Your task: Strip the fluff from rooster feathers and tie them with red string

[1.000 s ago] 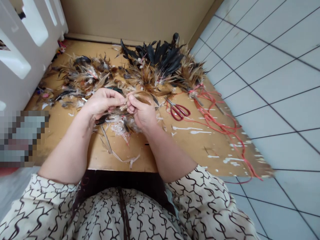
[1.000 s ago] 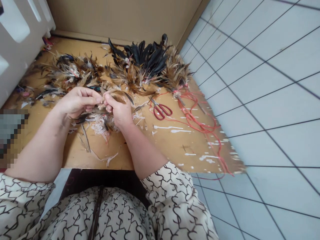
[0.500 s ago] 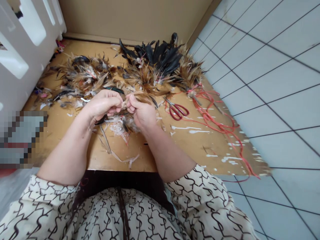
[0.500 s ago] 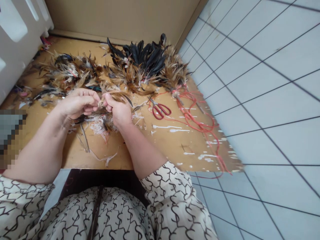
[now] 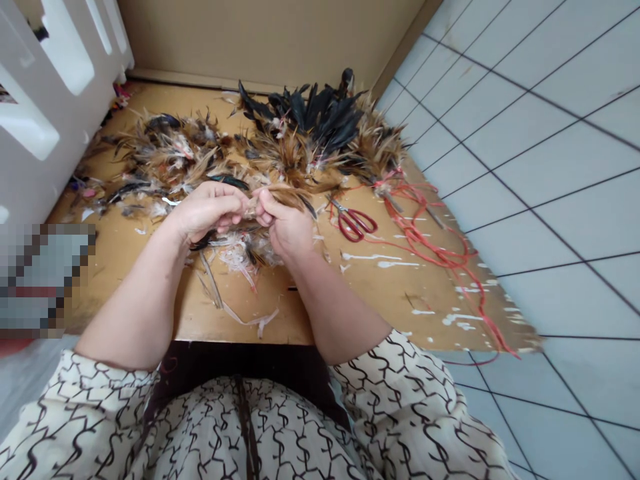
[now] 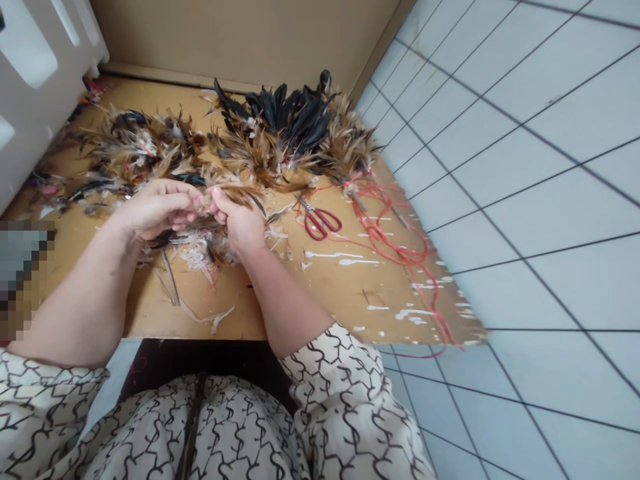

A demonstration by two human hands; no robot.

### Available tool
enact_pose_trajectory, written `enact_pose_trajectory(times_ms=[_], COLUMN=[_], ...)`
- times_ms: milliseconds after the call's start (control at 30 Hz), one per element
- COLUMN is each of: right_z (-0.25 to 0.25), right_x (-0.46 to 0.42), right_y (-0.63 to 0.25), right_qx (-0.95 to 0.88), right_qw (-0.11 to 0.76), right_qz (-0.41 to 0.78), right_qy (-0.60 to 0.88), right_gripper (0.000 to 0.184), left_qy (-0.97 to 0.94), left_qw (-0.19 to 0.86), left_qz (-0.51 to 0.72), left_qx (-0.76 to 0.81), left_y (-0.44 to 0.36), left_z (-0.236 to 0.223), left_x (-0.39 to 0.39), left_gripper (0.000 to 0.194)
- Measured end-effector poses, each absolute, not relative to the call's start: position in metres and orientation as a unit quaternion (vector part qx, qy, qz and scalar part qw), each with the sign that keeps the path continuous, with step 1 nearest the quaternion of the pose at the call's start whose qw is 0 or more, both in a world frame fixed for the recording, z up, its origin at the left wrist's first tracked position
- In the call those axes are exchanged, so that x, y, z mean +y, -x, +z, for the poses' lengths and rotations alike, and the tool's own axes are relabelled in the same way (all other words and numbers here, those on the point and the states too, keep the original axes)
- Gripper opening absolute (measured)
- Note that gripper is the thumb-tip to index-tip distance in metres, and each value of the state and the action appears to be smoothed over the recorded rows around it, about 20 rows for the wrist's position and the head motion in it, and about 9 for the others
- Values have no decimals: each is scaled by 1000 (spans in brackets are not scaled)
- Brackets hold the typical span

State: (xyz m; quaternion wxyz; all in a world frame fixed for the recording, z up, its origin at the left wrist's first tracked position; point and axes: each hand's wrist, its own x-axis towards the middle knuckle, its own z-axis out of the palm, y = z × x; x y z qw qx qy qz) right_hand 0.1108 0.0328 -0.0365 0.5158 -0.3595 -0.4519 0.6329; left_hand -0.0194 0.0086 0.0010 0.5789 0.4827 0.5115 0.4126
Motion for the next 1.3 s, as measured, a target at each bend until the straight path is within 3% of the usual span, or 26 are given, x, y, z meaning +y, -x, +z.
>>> enact_pose_trajectory(times_ms=[467,900,1167,1300], right_z=[-33,-28,-29,-29], right_x=[31,48,39,37], right_y=[-111,-128,-120,-123], right_qx=[-437,-417,-438,-480], right_qw=[542,584,501,437], right_qz=[612,573,647,663], right_qy=[375,396,373,373], right_gripper=[39,34,30,27], left_qy=[-476,-469,-499,-531], left_qw=[572,554,532,526], left_qz=[405,417,468,433], left_qx=[531,547,499,505], left_y=[13,20,34,43], left_z=[2,4,11,13], left_x=[7,8,3,-1], left_gripper=[8,11,9,8])
